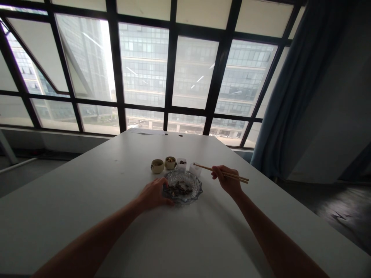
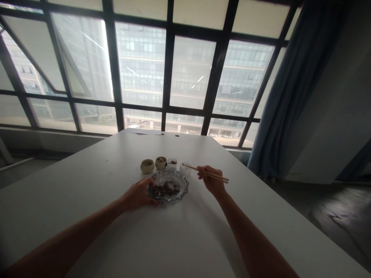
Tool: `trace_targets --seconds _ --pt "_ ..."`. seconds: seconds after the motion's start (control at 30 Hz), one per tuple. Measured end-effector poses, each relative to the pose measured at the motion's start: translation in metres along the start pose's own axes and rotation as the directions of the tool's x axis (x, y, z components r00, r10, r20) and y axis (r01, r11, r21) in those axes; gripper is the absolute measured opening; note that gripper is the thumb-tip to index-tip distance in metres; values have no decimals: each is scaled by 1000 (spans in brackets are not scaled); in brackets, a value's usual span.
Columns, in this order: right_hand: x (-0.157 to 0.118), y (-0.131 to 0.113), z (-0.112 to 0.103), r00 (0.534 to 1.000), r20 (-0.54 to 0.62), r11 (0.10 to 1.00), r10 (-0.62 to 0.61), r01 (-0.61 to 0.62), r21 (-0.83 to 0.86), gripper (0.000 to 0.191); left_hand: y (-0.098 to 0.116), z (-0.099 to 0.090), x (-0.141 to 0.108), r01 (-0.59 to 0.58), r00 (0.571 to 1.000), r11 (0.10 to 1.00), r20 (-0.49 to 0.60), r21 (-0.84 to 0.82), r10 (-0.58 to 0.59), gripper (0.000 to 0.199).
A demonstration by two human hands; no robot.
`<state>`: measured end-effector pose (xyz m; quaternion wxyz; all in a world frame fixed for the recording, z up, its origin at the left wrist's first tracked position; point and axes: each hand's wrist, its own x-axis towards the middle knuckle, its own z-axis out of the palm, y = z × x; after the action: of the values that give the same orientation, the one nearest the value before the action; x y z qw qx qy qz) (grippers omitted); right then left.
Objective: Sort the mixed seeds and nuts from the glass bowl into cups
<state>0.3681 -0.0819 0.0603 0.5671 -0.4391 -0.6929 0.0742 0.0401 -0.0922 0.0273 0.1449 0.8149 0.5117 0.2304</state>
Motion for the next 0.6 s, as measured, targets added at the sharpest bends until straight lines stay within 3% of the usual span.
trace_targets --seconds 0.17,0.37,0.6 --pt "2 8 5 998 25 996 -60 62 -64 45 0 -1 0 6 1000 1000 -1 -6 -6 61" --pt "5 17 8 998 54 995 -43 47 -82 47 -1 1 1 17 1000 1000 6 4 -17 60" --pt "-1 2 9 1000 2 1000 -6 6 20 49 2 -2 -1 -4 1000 1000 -18 -10 4 60"
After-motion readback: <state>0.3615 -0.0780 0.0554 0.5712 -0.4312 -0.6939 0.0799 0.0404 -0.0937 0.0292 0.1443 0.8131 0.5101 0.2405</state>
